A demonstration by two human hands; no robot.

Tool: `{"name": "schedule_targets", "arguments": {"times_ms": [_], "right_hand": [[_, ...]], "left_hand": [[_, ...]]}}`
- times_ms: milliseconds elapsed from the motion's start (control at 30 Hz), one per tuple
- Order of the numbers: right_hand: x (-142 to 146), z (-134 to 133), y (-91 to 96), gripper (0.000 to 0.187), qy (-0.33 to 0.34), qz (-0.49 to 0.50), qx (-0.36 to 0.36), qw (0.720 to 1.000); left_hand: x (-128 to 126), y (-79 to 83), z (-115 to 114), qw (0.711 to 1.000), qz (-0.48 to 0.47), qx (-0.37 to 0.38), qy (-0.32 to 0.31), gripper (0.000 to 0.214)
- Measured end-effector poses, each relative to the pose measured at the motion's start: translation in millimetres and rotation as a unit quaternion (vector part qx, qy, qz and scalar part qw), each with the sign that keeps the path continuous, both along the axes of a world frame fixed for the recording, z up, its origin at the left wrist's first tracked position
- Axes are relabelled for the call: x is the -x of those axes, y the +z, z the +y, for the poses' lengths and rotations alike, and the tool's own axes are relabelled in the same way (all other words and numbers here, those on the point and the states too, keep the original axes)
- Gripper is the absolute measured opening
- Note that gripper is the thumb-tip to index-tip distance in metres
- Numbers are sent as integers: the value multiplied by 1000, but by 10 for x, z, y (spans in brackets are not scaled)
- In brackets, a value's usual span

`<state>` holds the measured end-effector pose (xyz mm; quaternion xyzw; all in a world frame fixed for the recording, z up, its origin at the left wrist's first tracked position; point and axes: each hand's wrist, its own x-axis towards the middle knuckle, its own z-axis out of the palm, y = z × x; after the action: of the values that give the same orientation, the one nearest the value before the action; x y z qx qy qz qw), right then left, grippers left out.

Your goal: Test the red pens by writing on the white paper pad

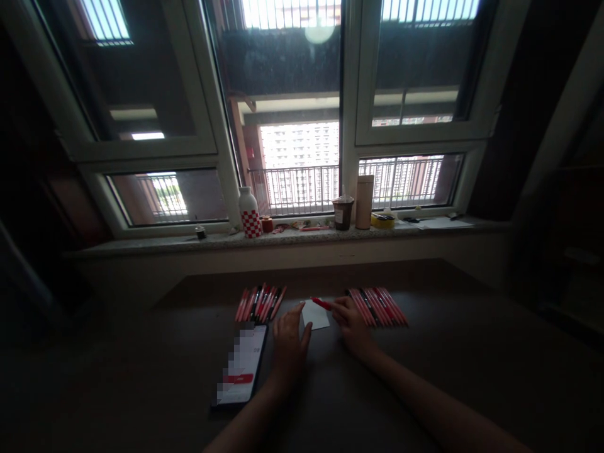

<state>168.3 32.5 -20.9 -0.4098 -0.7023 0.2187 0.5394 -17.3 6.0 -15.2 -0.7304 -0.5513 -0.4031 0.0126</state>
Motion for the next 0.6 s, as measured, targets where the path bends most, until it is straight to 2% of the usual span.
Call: {"name": "schedule_targets", "arguments": {"times_ms": [100,200,367,600], "right_hand": [[13,-53,-11,41,-8,-97,-22,995],[18,-70,-26,44,4,-151,-43,988],[24,-59,-41,39,49,-162,-75,983],[9,-87,-8,28,-26,-168,-52,984]], "left_hand": [[14,-3,21,1000,-26,7,-9,46],[13,14,18,999,-22,22,-18,40],[2,43,0,999,-7,33,-6,23],[24,68,7,998,-36,49,30,23]]}}
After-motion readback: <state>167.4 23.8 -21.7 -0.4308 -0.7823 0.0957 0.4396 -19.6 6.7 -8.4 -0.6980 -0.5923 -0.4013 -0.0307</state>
